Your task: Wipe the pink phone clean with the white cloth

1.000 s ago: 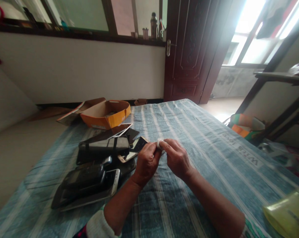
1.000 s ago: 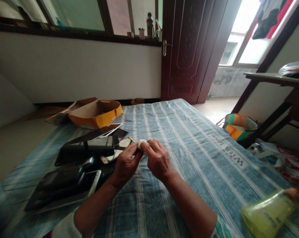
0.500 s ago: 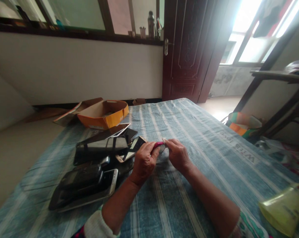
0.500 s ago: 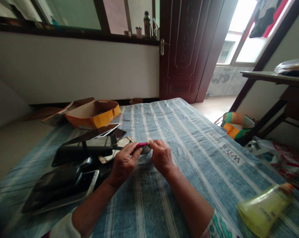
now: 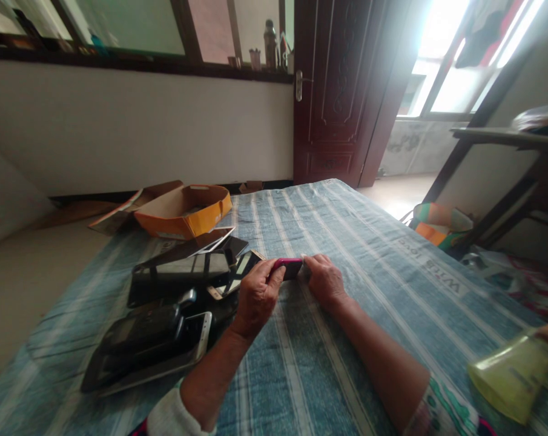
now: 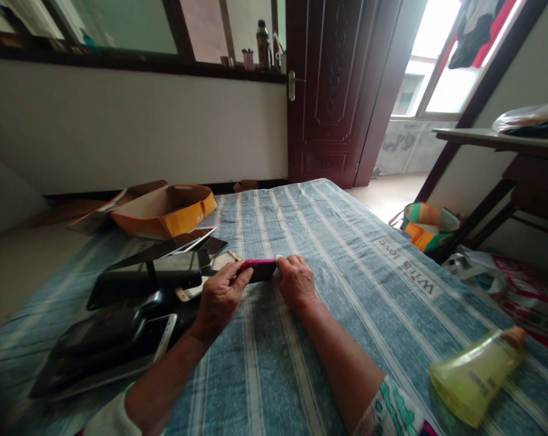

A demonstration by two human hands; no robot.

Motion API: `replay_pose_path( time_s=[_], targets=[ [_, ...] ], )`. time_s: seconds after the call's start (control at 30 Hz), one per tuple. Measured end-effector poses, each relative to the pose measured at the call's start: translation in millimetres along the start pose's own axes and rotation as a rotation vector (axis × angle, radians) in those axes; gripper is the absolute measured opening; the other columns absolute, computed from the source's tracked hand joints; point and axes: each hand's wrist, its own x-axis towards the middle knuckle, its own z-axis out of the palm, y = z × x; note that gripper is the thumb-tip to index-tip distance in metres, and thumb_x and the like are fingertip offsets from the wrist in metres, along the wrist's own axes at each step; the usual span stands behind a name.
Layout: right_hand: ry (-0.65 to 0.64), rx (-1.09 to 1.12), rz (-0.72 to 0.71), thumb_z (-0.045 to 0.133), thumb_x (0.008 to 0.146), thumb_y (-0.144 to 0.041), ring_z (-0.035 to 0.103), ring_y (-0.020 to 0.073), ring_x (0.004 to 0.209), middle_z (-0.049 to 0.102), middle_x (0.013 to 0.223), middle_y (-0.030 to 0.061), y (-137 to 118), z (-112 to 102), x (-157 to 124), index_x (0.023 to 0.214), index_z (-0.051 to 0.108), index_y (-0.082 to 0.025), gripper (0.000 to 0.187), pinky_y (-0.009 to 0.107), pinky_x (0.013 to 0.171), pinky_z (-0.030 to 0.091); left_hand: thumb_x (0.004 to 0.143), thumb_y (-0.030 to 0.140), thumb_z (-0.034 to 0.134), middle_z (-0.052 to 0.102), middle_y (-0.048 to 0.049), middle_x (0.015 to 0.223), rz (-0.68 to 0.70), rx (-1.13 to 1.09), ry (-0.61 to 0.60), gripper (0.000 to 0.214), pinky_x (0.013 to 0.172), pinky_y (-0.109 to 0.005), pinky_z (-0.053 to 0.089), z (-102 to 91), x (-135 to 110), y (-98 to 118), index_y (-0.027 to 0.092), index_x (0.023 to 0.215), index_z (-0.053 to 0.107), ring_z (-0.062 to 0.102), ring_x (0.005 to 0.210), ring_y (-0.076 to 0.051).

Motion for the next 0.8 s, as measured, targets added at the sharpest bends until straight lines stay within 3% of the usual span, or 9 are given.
replay_pose_path(
  time_s=[0.1,0.23,0.33,0.5,0.67,0.73,0.8],
  targets=[
    [0.014,0.041,0.026,0.047,0.087,-0.010,0.059,0.0187,0.092,0.068,0.097,0.0036,5,1,1,0.108,0.068,-0.026,0.034,0.025,0.076,0.041,0.082,0.035,0.060,0.070,-0.0035,0.087,-0.201,-0.173,-0.006,0.024,0.079,-0.028,0.052,-1.8,3,-2,0.016,0.093,0.072,0.065,0.082,-0.018],
    [0.089,0.160,0.104,0.046,0.090,-0.017,0.062,0.0178,0.084,0.069,0.090,0.0022,15,4,4,0.105,0.069,-0.026,0.030,0.025,0.072,0.042,0.072,0.043,0.068,0.068,-0.0019,0.071,-0.545,-0.508,0.019,0.034,0.056,-0.025,0.052,-1.3,7,-4,0.013,0.087,0.072,0.062,0.062,-0.015],
    [0.158,0.258,0.166,0.048,0.086,-0.016,0.063,0.0176,0.085,0.071,0.092,0.0020,24,5,8,0.104,0.071,-0.025,0.031,0.024,0.073,0.044,0.065,0.045,0.073,0.067,-0.0024,0.064,-0.707,-0.621,0.002,0.037,0.047,-0.023,0.048,0.9,7,-2,0.011,0.080,0.071,0.058,0.054,-0.014],
    [0.208,0.372,0.229,0.052,0.083,-0.019,0.066,0.0177,0.083,0.074,0.089,0.0019,35,1,12,0.099,0.074,-0.023,0.027,0.024,0.072,0.045,0.060,0.041,0.077,0.065,-0.0027,0.058,-0.820,-0.691,-0.034,0.033,0.047,-0.024,0.050,8.3,6,3,0.010,0.071,0.070,0.057,0.052,-0.013],
    [0.229,0.414,0.245,0.052,0.083,-0.021,0.067,0.0179,0.083,0.075,0.090,0.0027,38,0,13,0.098,0.074,-0.021,0.027,0.024,0.074,0.047,0.065,0.029,0.073,0.065,-0.0024,0.063,-0.891,-0.749,-0.013,0.020,0.053,-0.025,0.052,16.0,6,2,0.011,0.073,0.069,0.059,0.057,-0.013],
    [0.234,0.414,0.243,0.052,0.083,-0.021,0.067,0.0181,0.084,0.075,0.092,0.0032,38,0,12,0.098,0.074,-0.021,0.027,0.024,0.075,0.047,0.070,0.029,0.067,0.066,-0.0026,0.066,-0.868,-0.683,-0.044,0.018,0.057,-0.026,0.053,16.6,6,0,0.012,0.075,0.069,0.060,0.061,-0.014],
    [0.237,0.397,0.231,0.051,0.082,-0.019,0.067,0.0179,0.085,0.074,0.091,0.0033,37,0,12,0.098,0.074,-0.021,0.028,0.024,0.075,0.047,0.077,0.032,0.060,0.066,-0.0027,0.066,-0.776,-0.455,-0.114,0.021,0.056,-0.026,0.050,15.2,6,-2,0.013,0.074,0.068,0.060,0.061,-0.015]
  ],
)
